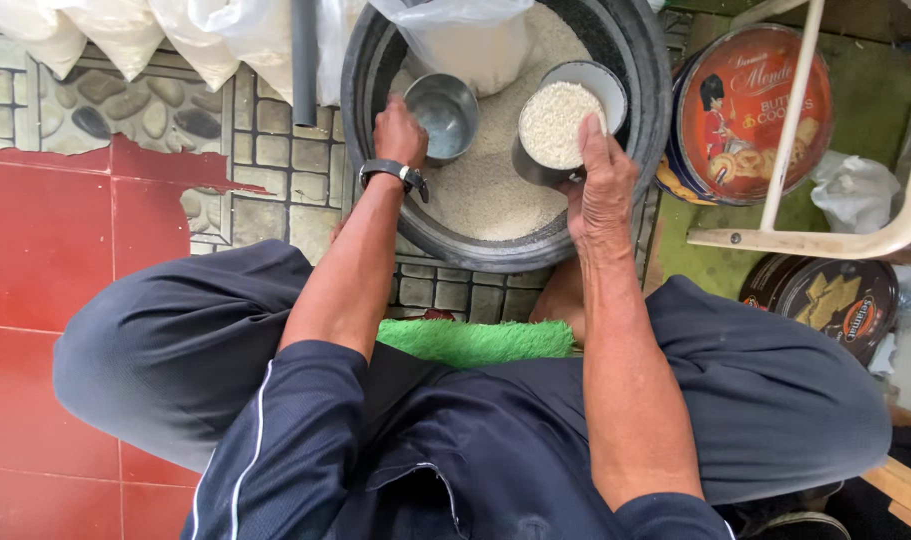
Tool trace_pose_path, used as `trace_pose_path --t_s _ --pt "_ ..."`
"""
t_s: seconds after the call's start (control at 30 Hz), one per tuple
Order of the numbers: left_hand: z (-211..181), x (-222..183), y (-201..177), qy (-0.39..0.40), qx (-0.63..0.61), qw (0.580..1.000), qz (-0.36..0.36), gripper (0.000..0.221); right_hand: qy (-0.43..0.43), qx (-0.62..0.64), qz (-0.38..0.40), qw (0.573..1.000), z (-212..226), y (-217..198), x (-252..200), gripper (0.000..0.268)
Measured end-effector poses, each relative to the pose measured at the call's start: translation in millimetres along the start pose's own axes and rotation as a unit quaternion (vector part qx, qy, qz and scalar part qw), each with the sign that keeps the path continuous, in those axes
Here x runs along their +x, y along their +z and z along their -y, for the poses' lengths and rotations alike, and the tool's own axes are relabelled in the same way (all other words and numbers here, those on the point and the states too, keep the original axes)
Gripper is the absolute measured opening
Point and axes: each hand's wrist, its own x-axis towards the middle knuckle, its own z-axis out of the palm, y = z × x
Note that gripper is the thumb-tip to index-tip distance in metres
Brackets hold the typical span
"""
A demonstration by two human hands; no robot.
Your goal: The person scoops rice from a large container into a small plastic bag using a metal cup and then ties the bag shut.
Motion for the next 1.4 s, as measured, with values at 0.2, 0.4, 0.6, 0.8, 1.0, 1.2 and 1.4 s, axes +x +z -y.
trace_pose_path --t_s 0.2,0.4,0.6,0.8,1.0,1.2,1.4 --pt "14 -23 33 -0.03 0.014 0.999 0.039 0.015 -0.029 0.009 -0.013 0.999 -2 1 11 0.04" --pt "-84 -108 -39 -0.102 -0.081 0.986 0.107 0.027 -0.172 -0.137 0.003 0.975 -17 -13 28 0.049" --pt "17 -56 62 -0.062 -0.076 0.992 0.085 0.029 -0.228 -0.313 0.002 0.922 1 -20 10 0.065" --pt "-16 -70 36 -0.038 -0.047 0.998 0.035 0.036 -0.202 -0.364 0.004 0.909 3 -15 3 0.074" --pt "-14 -56 34 -0.069 -0.046 0.997 -0.004 0.028 -0.228 -0.409 -0.022 0.884 -6 -1 9 0.072" --pt "18 -36 63 -0.071 -0.038 0.997 -0.013 0.028 -0.233 -0.381 -0.02 0.894 -5 11 18 0.076" --pt "24 -33 47 -0.101 -0.085 0.989 0.06 0.015 -0.281 -0.402 0.004 0.871 12 34 2 0.074"
